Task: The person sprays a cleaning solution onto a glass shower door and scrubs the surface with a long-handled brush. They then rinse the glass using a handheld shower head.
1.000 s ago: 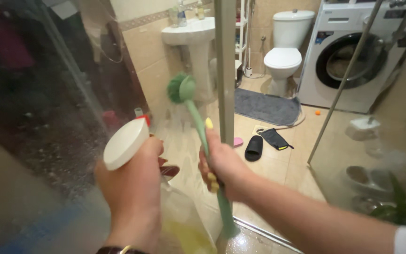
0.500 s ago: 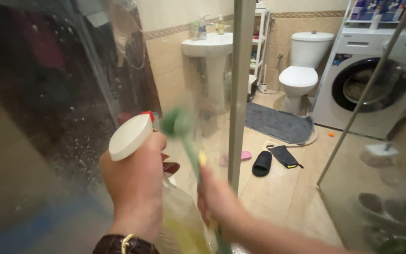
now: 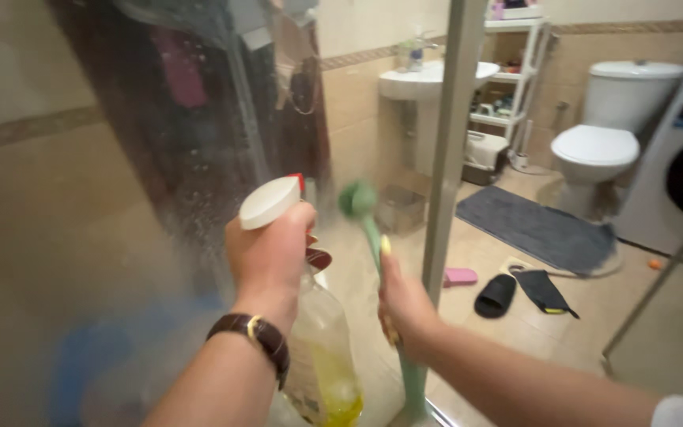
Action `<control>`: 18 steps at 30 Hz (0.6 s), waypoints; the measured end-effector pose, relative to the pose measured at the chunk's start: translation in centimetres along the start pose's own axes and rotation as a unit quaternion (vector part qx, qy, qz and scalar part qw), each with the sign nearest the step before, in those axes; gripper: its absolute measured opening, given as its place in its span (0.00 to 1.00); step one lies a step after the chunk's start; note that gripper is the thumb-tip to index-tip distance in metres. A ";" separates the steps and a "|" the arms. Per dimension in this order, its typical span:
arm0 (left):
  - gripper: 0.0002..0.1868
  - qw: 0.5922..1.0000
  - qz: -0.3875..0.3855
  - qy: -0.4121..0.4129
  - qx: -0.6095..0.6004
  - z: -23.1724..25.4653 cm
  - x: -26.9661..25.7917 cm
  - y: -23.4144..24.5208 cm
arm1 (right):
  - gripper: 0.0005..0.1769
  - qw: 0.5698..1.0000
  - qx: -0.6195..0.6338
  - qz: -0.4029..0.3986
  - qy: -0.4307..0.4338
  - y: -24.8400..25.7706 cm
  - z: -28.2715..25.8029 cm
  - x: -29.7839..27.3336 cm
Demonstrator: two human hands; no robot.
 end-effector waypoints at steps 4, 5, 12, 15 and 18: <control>0.10 1.000 0.021 -0.001 -0.012 -1.1 -0.1 0.5 | 0.38 0.993 -0.102 -0.038 -0.037 -0.3 3.0 -1.3; 0.10 1.000 0.025 0.000 -0.011 -1.3 -0.2 0.9 | 0.36 0.998 -0.039 -0.047 0.002 -1.2 2.1 -1.2; 0.10 0.994 0.105 0.000 0.011 -1.1 -1.3 4.6 | 0.36 0.977 0.017 -0.122 0.174 -6.2 -4.7 -2.2; 0.10 0.991 0.134 -0.010 0.026 -0.6 -1.9 6.8 | 0.34 0.975 -0.087 -0.123 0.165 -6.3 0.3 -4.6; 0.11 0.986 0.165 -0.012 0.036 0.4 -1.8 8.9 | 0.36 0.967 -0.145 -0.091 0.191 -7.0 0.4 -5.6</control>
Point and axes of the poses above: each hand's wrist, its own x-axis towards the middle knuckle, its own y-axis out of the back of the hand, z = x × y, the point moved 1 cm from there along x, towards the middle knuckle, and after that the axes turned 9 degrees about z, right-handed, at the moved point
